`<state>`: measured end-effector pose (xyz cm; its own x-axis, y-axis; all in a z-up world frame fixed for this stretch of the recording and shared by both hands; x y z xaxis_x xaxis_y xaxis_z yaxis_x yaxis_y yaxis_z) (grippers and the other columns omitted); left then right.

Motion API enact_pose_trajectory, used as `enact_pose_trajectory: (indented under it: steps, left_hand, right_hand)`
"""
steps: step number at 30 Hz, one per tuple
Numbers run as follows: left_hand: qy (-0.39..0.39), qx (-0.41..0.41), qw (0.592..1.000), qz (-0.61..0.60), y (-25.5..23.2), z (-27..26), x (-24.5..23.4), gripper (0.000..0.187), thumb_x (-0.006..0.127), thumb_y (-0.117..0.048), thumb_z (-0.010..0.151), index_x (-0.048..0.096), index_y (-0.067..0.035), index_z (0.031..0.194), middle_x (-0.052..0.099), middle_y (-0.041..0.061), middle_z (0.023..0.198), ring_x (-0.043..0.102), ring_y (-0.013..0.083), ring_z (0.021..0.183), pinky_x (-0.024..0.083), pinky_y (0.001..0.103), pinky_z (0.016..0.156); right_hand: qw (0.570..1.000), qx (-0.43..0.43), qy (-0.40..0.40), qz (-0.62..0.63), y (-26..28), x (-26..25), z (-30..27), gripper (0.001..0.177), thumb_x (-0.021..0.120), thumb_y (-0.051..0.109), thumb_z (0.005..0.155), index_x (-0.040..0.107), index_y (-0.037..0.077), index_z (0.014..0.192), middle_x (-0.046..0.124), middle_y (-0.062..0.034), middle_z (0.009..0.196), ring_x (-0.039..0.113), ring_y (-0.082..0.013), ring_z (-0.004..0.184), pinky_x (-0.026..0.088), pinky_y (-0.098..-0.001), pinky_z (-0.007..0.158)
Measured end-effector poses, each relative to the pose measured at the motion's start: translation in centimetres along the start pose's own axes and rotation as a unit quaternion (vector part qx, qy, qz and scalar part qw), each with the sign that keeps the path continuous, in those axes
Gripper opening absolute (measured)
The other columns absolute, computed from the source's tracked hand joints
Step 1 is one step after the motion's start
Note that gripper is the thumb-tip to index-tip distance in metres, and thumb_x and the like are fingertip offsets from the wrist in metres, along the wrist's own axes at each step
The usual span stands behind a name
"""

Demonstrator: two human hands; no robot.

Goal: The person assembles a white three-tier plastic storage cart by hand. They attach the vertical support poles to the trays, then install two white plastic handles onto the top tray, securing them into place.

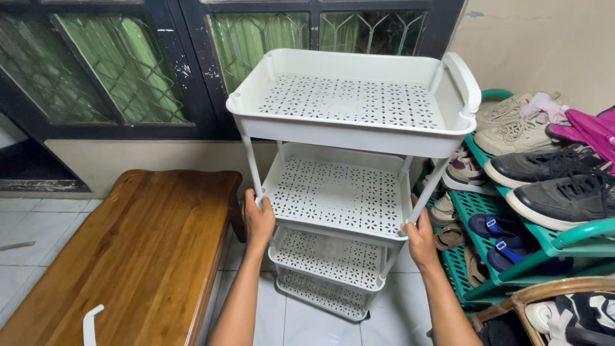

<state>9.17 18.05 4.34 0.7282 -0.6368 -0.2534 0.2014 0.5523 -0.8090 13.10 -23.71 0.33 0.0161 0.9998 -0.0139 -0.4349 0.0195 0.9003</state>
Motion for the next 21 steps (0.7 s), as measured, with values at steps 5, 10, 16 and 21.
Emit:
enact_pose_trajectory:
  steps: [5, 10, 16, 21]
  left_hand:
    - [-0.010, 0.012, 1.000, 0.017, -0.9, -2.2, -1.7, 0.020, 0.060, -0.012, 0.093, 0.060, -0.003, 0.111, 0.068, 0.023, 0.105, 0.062, 0.0443, 0.103, 0.046, 0.051, 0.088]
    - [-0.011, -0.002, 1.000, 0.007, -1.3, -4.0, -3.2, 0.025, 0.059, -0.011, 0.092, 0.058, 0.000, 0.114, 0.065, 0.025, 0.110, 0.059, 0.0445, 0.107, 0.044, 0.052, 0.089]
    - [-0.024, 0.002, 0.999, 0.041, -2.3, -5.3, -2.4, 0.023, 0.060, -0.013, 0.093, 0.054, 0.003, 0.108, 0.059, 0.026, 0.106, 0.057, 0.0466, 0.104, 0.043, 0.053, 0.087]
    - [-0.016, 0.008, 0.999, 0.029, -3.4, -4.9, -1.4, 0.024, 0.058, -0.015, 0.094, 0.054, 0.002, 0.110, 0.059, 0.025, 0.106, 0.058, 0.0451, 0.102, 0.044, 0.052, 0.087]
  right_hand:
    - [1.000, 0.006, -0.006, -0.002, 1.5, -0.3, -2.2, 0.080, 0.051, 0.009, 0.081, 0.029, -0.007, 0.156, 0.044, -0.0212, 0.155, 0.047, -0.0266, 0.139, 0.034, -0.0369, 0.115]
    - [1.000, 0.003, -0.016, -0.004, 1.2, -0.8, -3.2, 0.069, 0.052, 0.006, 0.085, 0.042, -0.003, 0.153, 0.057, -0.0168, 0.141, 0.057, -0.0212, 0.123, 0.043, -0.0326, 0.106]
    - [0.997, 0.030, -0.004, 0.070, -2.7, -1.8, 3.2, 0.058, 0.051, 0.005, 0.089, 0.054, 0.000, 0.147, 0.064, -0.0083, 0.131, 0.060, -0.0132, 0.109, 0.047, -0.0269, 0.094]
    - [0.997, 0.057, -0.022, 0.046, -5.2, -2.9, 7.9, 0.046, 0.058, 0.009, 0.091, 0.064, 0.001, 0.136, 0.068, -0.0045, 0.116, 0.062, -0.0097, 0.104, 0.046, -0.0238, 0.091]
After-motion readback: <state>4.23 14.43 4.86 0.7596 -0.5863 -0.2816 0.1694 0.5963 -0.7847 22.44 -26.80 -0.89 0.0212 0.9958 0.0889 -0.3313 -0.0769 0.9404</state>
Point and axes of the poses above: each hand's wrist, its own z-axis towards the middle knuckle, its own x-axis out of the palm, y = z × x, the point moved 5 cm from there along z, towards the middle knuckle
